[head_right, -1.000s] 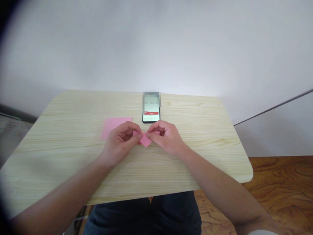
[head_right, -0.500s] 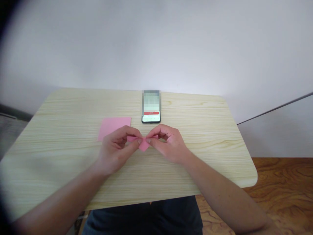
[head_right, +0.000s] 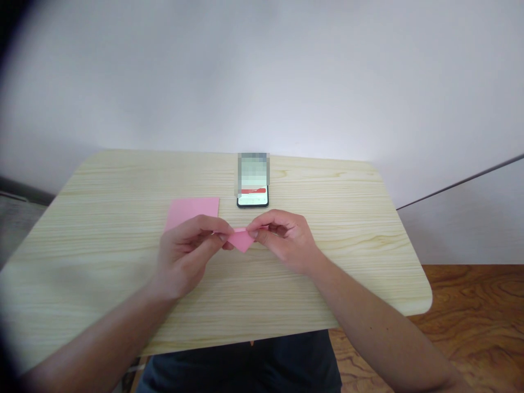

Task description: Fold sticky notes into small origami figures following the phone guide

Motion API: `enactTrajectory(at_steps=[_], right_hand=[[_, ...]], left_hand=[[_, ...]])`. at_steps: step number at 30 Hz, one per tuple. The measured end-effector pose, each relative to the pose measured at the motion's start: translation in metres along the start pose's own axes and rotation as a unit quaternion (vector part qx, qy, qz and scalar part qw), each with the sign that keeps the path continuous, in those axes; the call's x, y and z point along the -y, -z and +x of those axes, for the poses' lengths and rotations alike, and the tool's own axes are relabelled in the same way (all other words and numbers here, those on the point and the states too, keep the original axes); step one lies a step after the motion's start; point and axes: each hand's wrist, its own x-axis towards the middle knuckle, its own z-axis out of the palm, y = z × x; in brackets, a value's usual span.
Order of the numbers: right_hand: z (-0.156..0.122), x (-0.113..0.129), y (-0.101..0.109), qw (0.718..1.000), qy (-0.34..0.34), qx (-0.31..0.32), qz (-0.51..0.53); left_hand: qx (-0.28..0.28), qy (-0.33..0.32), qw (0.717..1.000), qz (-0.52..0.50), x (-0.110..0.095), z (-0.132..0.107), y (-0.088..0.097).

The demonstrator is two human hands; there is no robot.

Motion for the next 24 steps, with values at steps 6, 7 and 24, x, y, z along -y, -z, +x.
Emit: enactTrajectory(at_steps=[6,7,24], right_hand=[[-0.0013,0.004,0.0021,0.999,-0.04,0.018,0.012],[-0.0015,0.0049,0.0017,0.999,-0.049,0.018,0.016],[0.0036,0.0072,0.0021,0.994,-0.097,0.005,0.047]], left_hand=[[-0.001,-0.012,0.999,0.034,0.0014,-0.0027,0.0007],[-0.002,-0.017,0.999,0.046,0.0015,-0.0033,0.0009],[0.013,-0.094,0.991,0.095,0.0027,-0.0055,0.0041]])
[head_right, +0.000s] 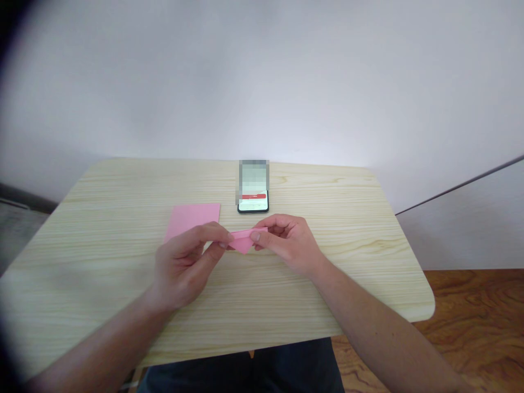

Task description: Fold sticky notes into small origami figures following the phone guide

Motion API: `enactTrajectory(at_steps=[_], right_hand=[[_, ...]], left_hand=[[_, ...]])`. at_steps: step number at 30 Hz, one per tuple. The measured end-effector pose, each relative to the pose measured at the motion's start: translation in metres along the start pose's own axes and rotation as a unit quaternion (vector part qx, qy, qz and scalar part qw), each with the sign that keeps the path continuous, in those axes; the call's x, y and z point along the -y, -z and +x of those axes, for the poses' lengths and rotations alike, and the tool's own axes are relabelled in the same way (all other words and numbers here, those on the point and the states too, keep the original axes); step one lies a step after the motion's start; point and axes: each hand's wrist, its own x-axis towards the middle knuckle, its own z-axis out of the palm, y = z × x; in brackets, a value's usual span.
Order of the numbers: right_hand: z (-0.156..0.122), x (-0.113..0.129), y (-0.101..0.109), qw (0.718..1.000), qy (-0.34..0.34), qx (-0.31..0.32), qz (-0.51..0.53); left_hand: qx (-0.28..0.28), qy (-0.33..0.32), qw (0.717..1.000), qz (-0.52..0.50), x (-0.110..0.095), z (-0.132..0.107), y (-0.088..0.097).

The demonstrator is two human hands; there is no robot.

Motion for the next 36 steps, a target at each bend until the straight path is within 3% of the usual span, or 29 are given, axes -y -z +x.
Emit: enactTrajectory(at_steps=[15,19,23,27,36], right_hand=[[-0.004,0.0,0.0,0.999,0.036,0.028,-0.029],[-0.008,-0.003,-0.002,0.994,0.062,0.03,-0.09],[-0.01,-0.002,-0.004,0.973,0.13,0.022,-0.189],[-0.009,0.001,-0.003,0.961,0.165,0.017,-0.221],[-0.01,-0.001,-0.005,0.967,0.149,0.01,-0.208]], left_hand=[[0.002,0.013,1.0,-0.02,0.0,0.0,0.0],[-0.006,0.051,0.999,0.017,0.002,0.001,-0.003],[0.015,0.085,0.994,0.067,0.0,0.005,-0.003],[0.014,0.064,0.995,0.079,-0.004,0.009,-0.002],[0.029,0.028,0.996,0.082,-0.003,0.008,-0.005]])
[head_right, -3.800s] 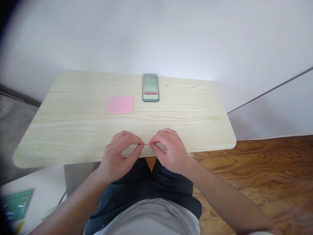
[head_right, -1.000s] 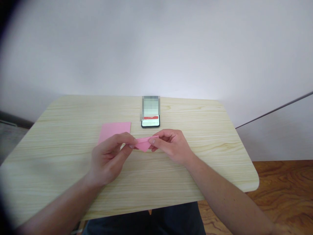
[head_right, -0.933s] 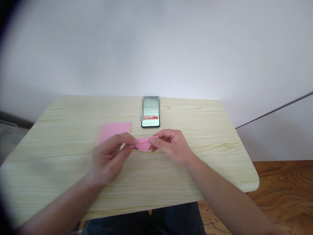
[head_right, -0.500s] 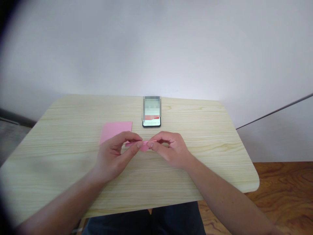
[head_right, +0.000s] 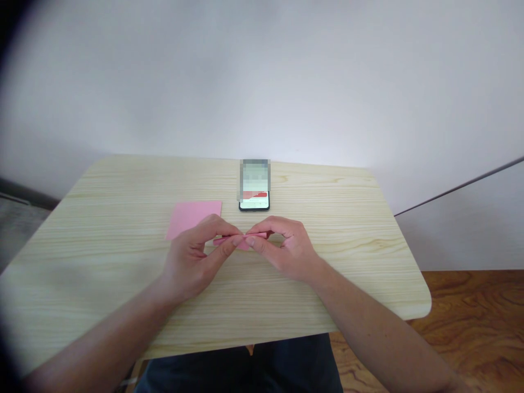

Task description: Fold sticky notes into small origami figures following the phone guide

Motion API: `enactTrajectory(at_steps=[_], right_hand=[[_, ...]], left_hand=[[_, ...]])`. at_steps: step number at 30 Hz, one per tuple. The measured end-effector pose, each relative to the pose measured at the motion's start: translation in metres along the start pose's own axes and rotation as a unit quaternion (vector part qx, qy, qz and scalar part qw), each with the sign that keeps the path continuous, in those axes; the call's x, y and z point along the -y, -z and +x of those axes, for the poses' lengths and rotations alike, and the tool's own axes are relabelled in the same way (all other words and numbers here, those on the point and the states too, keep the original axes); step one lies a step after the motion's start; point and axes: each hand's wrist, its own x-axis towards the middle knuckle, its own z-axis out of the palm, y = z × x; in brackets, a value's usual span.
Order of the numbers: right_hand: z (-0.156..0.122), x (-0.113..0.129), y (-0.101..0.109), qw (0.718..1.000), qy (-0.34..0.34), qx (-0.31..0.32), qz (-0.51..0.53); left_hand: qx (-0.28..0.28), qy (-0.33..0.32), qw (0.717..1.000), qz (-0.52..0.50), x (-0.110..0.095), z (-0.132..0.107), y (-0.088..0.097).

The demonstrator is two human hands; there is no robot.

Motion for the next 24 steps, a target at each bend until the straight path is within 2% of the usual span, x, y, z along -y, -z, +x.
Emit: enactTrajectory(at_steps=[9,24], right_hand=[[0.0002,-0.0009,0.0002,1.0,-0.005,0.0,0.01],[0.0013,0.0021,0.0025,0.999,-0.036,0.035,0.018]], left_hand=[[0.005,-0.004,1.0,0.007,0.0004,0.0005,-0.0005],[0.005,0.006,1.0,0.001,0.0004,-0.0005,-0.0009]])
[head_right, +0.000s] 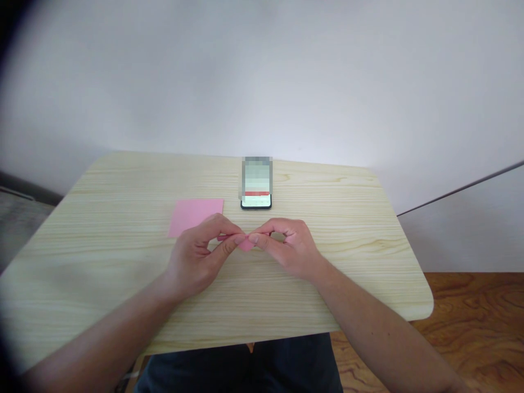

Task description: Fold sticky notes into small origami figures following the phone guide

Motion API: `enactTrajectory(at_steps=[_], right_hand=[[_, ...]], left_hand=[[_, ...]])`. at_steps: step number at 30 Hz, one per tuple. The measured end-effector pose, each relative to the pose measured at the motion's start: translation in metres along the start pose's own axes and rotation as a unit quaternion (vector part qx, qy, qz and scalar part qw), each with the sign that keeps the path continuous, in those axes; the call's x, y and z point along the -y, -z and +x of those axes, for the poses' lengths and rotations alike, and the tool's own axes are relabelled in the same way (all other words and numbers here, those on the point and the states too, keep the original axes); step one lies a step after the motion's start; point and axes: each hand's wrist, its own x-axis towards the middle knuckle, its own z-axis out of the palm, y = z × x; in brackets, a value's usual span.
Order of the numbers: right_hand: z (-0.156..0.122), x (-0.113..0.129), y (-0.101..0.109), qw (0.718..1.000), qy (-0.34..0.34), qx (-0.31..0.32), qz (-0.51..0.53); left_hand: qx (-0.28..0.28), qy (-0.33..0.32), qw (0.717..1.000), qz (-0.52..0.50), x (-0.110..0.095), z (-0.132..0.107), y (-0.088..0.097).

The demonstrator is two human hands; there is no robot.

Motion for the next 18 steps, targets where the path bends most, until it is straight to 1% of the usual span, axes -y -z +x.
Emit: enactTrajectory(at_steps=[6,12,18], right_hand=[[0.001,0.0026,0.0003,0.998,0.034,0.014,-0.059],[0.0008,-0.0007,0.0008,0.998,0.04,0.004,-0.057],[0.0007,-0.0031,0.0034,0.997,0.048,-0.016,-0.05]], left_hand=[[0.011,-0.004,1.0,-0.009,-0.0008,0.0002,-0.0005],[0.011,0.017,1.0,-0.012,-0.0021,0.0011,-0.0001],[-0.025,0.036,0.998,-0.038,-0.0003,0.0005,0.0007]])
